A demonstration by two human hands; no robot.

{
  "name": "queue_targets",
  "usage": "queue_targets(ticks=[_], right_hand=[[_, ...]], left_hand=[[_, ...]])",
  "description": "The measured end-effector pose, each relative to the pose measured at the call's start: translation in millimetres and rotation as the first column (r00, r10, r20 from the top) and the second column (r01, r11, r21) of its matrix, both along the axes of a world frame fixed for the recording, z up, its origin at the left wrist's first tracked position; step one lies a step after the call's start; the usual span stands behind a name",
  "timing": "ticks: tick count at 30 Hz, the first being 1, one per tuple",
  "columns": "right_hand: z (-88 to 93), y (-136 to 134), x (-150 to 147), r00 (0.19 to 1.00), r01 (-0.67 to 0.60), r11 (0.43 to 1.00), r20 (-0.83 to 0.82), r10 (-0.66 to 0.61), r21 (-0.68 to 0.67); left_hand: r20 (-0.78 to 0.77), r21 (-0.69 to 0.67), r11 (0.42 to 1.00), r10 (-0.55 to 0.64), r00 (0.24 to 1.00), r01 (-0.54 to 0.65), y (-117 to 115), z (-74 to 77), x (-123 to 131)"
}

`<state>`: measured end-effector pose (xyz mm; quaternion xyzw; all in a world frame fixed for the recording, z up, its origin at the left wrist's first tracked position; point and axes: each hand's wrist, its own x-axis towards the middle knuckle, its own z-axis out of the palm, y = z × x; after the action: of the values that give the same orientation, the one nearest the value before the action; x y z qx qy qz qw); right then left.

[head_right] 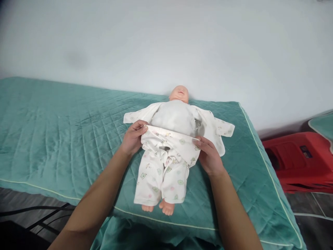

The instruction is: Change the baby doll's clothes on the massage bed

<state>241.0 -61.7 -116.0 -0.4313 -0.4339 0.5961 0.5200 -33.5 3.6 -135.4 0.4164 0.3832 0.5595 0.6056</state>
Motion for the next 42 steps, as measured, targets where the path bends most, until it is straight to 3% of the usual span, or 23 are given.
queue_targets(ticks=[9, 12, 16, 19, 23, 26, 32, 36, 40, 42], right_hand=[[-18.2, 18, -8, 0.974, 0.22, 0.974, -0.049, -0.223, -0.051], [-23.8, 21, -7, 0.964, 0.257, 0.966, 0.08, -0.255, -0.017], [-24.4, 20, 1, 0.885, 0.142, 0.983, 0.431, -0.178, 0.114], [-22.2, 19, 10, 0.805, 0.047, 0.986, 0.578, -0.131, 0.158], [-20.8, 18, 17, 0.738, -0.032, 0.982, 0.667, -0.103, 0.187], [-22.4, 19, 18, 0.692, -0.072, 0.98, 0.717, -0.086, 0.187], [-29.4, 25, 12, 0.481, 0.004, 0.98, 0.858, -0.178, 0.201], [-27.8, 25, 4, 0.376, 0.061, 0.975, 0.9, -0.22, 0.213], [-21.7, 32, 1, 0.219, 0.052, 0.987, 0.963, -0.157, 0.149], [-18.6, 43, 2, 0.152, 0.009, 0.998, 0.986, -0.069, 0.069]], left_hand=[[-0.035, -0.073, 0.996, -0.052, 0.998, 0.05, 3, -0.3, 7], [-0.095, -0.06, 0.995, -0.081, 0.992, 0.076, 4, -2.1, 5], [-0.299, -0.024, 0.989, -0.148, 0.943, 0.147, 7, -2.9, -4], [-0.425, -0.044, 0.954, -0.287, 0.859, 0.297, 6, 1.4, -14], [-0.391, -0.065, 0.864, -0.482, 0.784, 0.499, 5, 9.4, -22], [-0.396, -0.065, 0.834, -0.526, 0.753, 0.549, 6, 9.7, -22], [-0.514, -0.054, 0.869, -0.446, 0.733, 0.492, 10, -0.8, -20], [-0.499, -0.019, 0.915, -0.359, 0.789, 0.404, 12, -6.2, -17], [-0.407, 0.04, 0.977, -0.177, 0.896, 0.211, 15, -12.5, -10], [-0.408, 0.05, 0.987, -0.119, 0.905, 0.152, 16, -14.4, -7]])
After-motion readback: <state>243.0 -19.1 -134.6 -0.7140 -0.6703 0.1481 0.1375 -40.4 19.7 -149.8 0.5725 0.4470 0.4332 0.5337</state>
